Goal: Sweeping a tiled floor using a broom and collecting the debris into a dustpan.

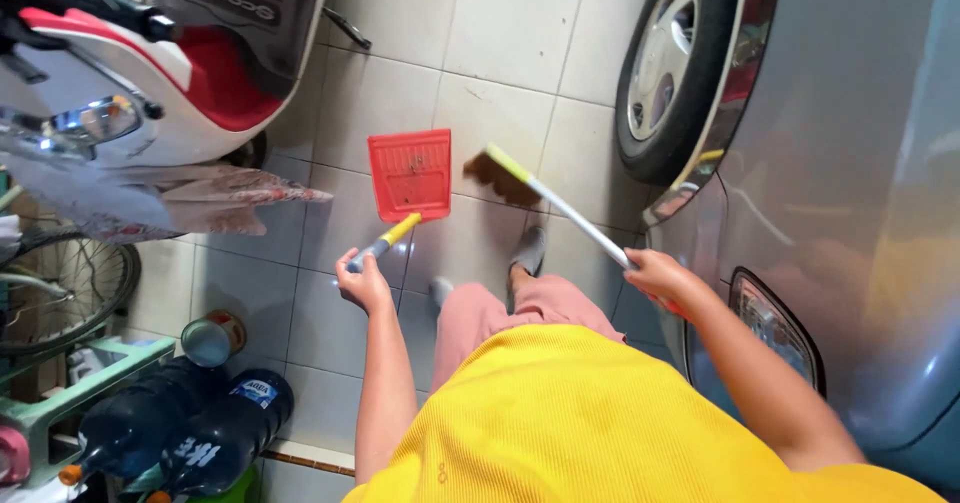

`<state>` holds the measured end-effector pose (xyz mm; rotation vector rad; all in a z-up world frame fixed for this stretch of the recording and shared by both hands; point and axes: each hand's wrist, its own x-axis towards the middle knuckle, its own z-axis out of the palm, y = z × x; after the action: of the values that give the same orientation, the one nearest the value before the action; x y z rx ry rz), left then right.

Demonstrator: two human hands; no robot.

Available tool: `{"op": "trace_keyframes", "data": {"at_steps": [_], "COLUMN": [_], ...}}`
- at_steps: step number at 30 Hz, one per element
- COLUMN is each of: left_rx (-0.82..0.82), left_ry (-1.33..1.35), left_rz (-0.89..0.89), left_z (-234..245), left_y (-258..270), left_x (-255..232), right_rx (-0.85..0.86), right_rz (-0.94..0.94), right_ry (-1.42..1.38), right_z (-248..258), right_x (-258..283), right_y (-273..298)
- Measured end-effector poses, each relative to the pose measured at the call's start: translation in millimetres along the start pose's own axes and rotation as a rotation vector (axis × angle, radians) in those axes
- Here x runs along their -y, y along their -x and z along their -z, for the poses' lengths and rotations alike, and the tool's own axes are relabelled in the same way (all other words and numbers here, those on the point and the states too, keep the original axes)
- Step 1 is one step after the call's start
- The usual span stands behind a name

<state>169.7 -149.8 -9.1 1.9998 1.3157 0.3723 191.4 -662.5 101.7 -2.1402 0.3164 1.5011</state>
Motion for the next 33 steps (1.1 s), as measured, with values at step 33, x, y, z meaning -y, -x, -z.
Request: {"op": "trace_keyframes", "data": {"at_steps": [33], "left_rx": [0.489], "left_ry": [-0.074], "left_rz": [-0.293], "left_z": [-73], "left_y": [-184], "left_x": [-114], "right_rx": [-0.528], "right_rz": [-0.331], "right_ry": [-0.923], "right_z": [-174], "right_x": [128], "right_y": [-61]}}
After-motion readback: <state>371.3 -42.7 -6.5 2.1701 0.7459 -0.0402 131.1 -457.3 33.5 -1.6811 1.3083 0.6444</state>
